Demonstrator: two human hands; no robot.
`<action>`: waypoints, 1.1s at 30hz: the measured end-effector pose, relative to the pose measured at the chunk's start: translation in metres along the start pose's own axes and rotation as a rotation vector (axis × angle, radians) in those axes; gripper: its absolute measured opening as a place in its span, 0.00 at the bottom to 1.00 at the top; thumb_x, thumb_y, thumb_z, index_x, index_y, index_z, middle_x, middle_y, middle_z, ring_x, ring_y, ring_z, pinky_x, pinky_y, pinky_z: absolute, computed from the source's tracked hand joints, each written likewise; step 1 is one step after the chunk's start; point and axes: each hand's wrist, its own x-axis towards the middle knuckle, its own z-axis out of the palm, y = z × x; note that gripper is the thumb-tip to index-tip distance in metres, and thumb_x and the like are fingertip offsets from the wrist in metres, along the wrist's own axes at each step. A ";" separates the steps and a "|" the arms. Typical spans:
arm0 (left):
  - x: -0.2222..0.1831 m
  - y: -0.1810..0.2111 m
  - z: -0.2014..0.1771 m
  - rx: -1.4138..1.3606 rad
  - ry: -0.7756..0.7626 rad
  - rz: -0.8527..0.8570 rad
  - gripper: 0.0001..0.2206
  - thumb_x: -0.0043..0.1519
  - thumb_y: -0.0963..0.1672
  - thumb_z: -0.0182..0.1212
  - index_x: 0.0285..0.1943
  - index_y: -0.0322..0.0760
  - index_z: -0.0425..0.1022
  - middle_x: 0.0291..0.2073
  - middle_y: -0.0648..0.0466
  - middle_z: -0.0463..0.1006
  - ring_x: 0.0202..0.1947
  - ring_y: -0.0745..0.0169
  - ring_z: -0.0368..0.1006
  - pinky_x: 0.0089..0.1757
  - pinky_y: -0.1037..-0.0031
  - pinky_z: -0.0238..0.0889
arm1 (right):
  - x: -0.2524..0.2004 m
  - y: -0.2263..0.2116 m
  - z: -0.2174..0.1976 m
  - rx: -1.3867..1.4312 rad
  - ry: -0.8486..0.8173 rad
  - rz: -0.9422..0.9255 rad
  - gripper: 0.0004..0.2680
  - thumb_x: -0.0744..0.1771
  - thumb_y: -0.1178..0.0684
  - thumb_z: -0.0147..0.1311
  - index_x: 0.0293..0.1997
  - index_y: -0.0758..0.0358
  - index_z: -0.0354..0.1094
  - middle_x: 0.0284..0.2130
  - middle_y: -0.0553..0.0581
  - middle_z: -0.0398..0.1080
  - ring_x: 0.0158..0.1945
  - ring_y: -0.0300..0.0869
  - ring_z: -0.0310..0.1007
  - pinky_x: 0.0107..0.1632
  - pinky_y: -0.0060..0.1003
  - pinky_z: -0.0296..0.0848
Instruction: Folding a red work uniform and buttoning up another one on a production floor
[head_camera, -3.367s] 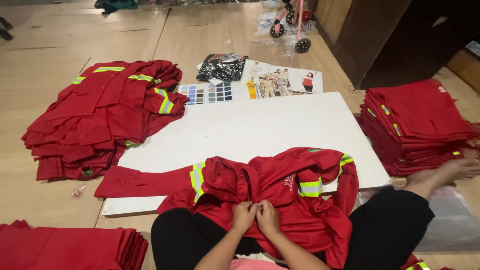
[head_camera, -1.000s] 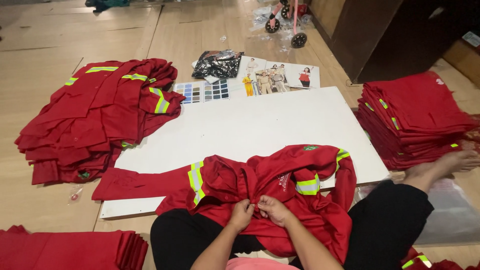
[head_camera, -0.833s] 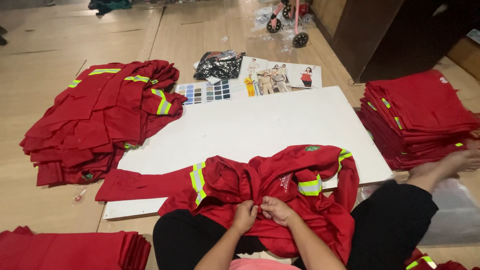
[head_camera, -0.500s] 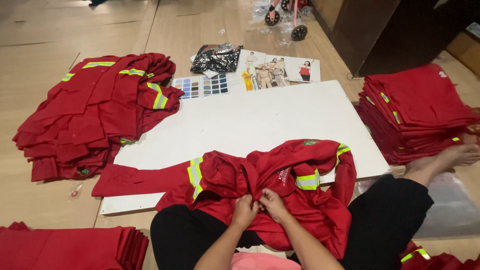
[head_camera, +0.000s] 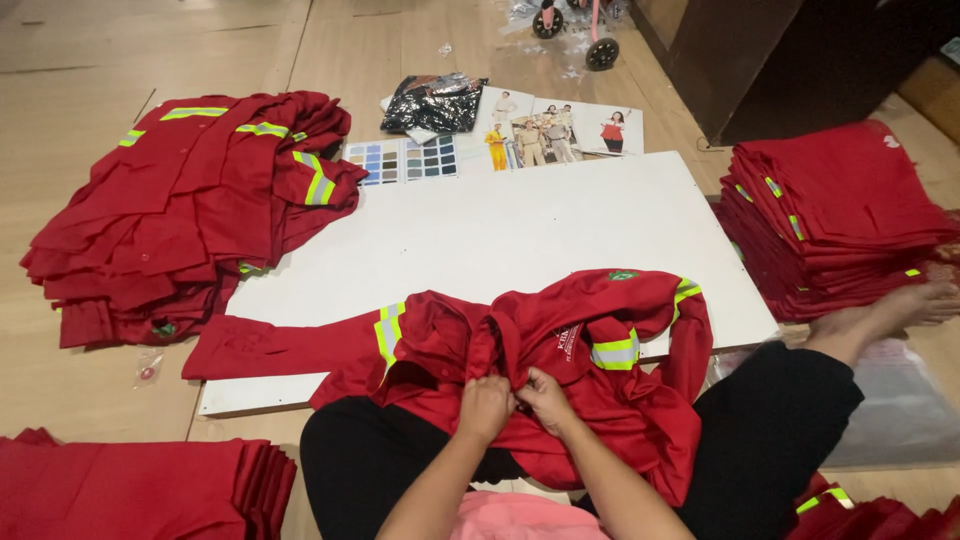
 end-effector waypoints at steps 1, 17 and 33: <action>0.003 -0.004 0.005 -0.001 0.000 -0.001 0.06 0.57 0.49 0.59 0.32 0.47 0.73 0.26 0.56 0.75 0.33 0.56 0.75 0.40 0.62 0.64 | -0.003 -0.005 0.002 -0.001 0.000 0.001 0.07 0.63 0.65 0.63 0.38 0.60 0.70 0.29 0.53 0.76 0.29 0.39 0.76 0.33 0.31 0.77; 0.029 -0.010 -0.083 -0.193 -0.380 -0.017 0.14 0.59 0.53 0.56 0.38 0.45 0.81 0.35 0.51 0.82 0.44 0.48 0.77 0.48 0.60 0.58 | -0.013 -0.006 0.011 -0.115 0.115 -0.197 0.10 0.59 0.67 0.69 0.30 0.60 0.71 0.20 0.49 0.72 0.25 0.33 0.73 0.29 0.26 0.72; 0.026 -0.012 -0.063 0.005 0.015 0.340 0.15 0.52 0.58 0.67 0.26 0.52 0.78 0.22 0.60 0.76 0.30 0.58 0.73 0.43 0.59 0.57 | -0.023 -0.070 0.009 -1.064 0.216 -0.260 0.08 0.61 0.50 0.63 0.25 0.65 0.77 0.20 0.65 0.75 0.32 0.57 0.80 0.34 0.50 0.73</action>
